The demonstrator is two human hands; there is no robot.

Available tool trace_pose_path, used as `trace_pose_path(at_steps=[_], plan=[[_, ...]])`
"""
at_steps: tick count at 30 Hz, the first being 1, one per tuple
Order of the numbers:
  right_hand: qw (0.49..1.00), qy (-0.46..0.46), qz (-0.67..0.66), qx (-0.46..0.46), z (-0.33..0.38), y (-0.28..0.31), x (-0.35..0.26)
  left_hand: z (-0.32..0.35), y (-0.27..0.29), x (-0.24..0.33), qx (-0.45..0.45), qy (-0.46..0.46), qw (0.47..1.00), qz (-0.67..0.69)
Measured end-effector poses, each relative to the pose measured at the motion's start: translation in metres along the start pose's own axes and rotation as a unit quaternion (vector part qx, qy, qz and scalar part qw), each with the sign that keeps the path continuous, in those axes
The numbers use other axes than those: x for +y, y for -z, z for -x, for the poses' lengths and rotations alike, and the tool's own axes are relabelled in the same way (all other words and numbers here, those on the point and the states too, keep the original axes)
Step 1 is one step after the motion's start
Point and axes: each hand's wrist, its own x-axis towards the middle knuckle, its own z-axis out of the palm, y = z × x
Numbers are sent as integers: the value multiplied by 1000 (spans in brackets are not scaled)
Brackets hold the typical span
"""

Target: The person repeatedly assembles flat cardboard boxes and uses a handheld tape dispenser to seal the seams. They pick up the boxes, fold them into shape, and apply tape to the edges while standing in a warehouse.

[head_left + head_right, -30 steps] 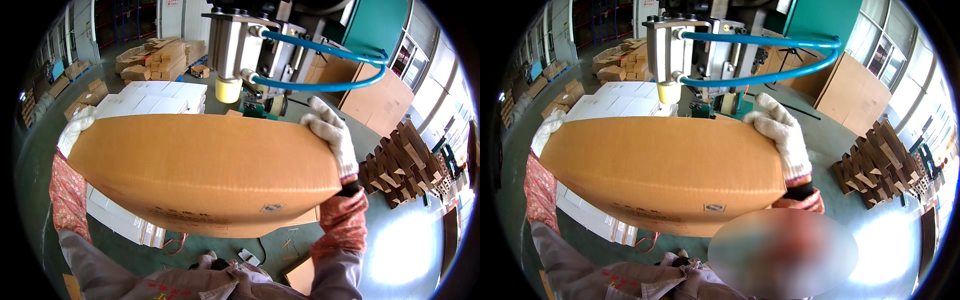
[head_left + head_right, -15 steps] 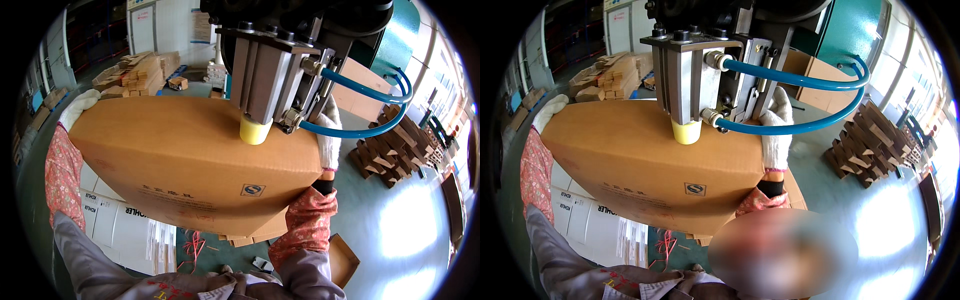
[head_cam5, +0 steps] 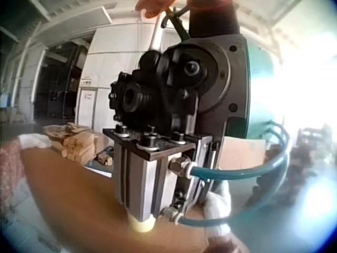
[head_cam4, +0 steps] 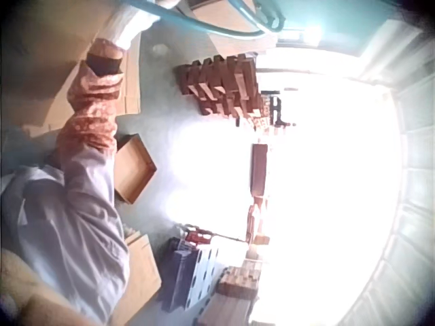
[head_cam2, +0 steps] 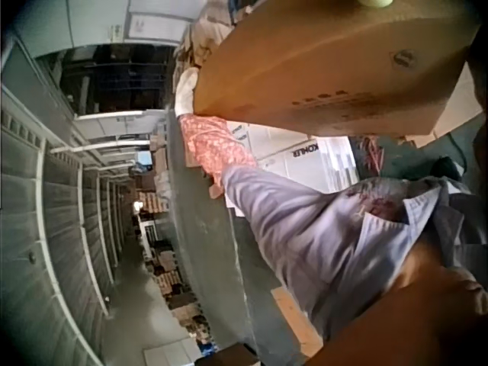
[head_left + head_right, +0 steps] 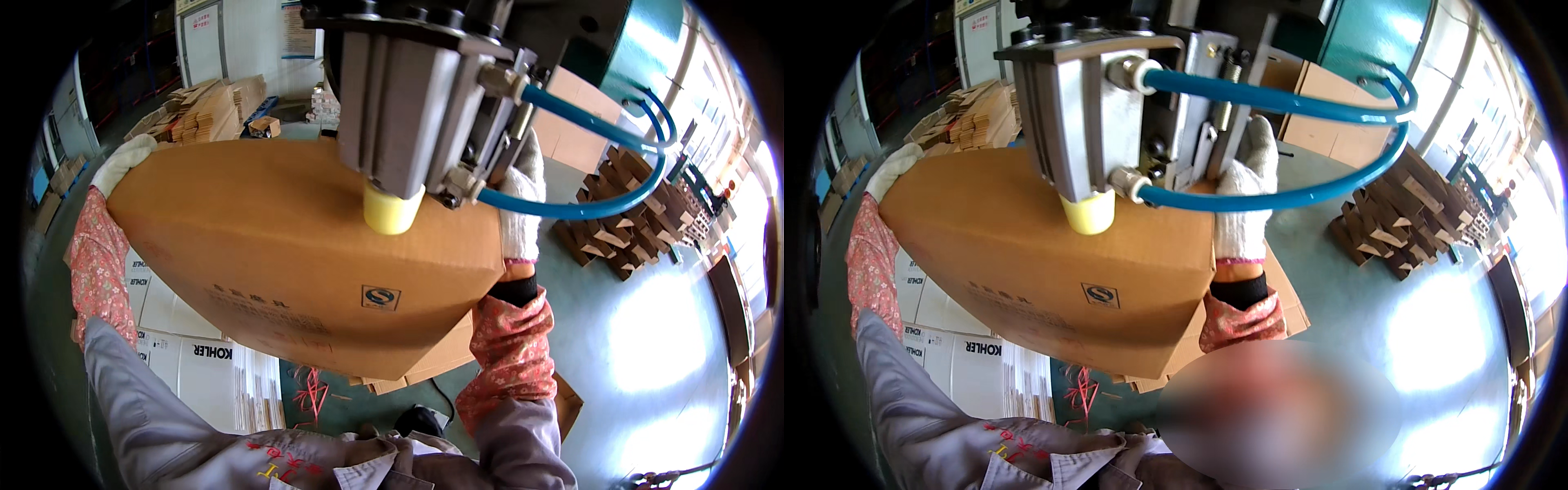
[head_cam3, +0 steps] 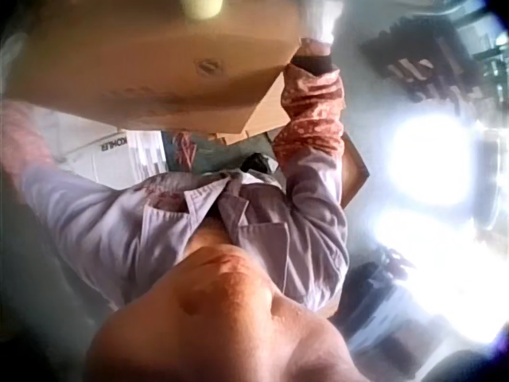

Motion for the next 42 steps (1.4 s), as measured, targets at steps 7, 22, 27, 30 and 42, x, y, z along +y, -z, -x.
trace_pose_path(at_steps=[7,22,27,30,42], plan=[[986,-128,-94,43,75,20,-7,31,-21,-2,10,1,996,89],[968,45,157,193,51,289,-68,97,-291,22,-32,-11,985,172],[933,62,268,234,7,342,-77,41,-352,28,-165,-7,956,243],[929,42,263,257,0,352,-73,38,-373,29,-93,-44,971,218],[937,33,228,263,-24,346,-53,32,-392,29,-32,-111,967,229]])
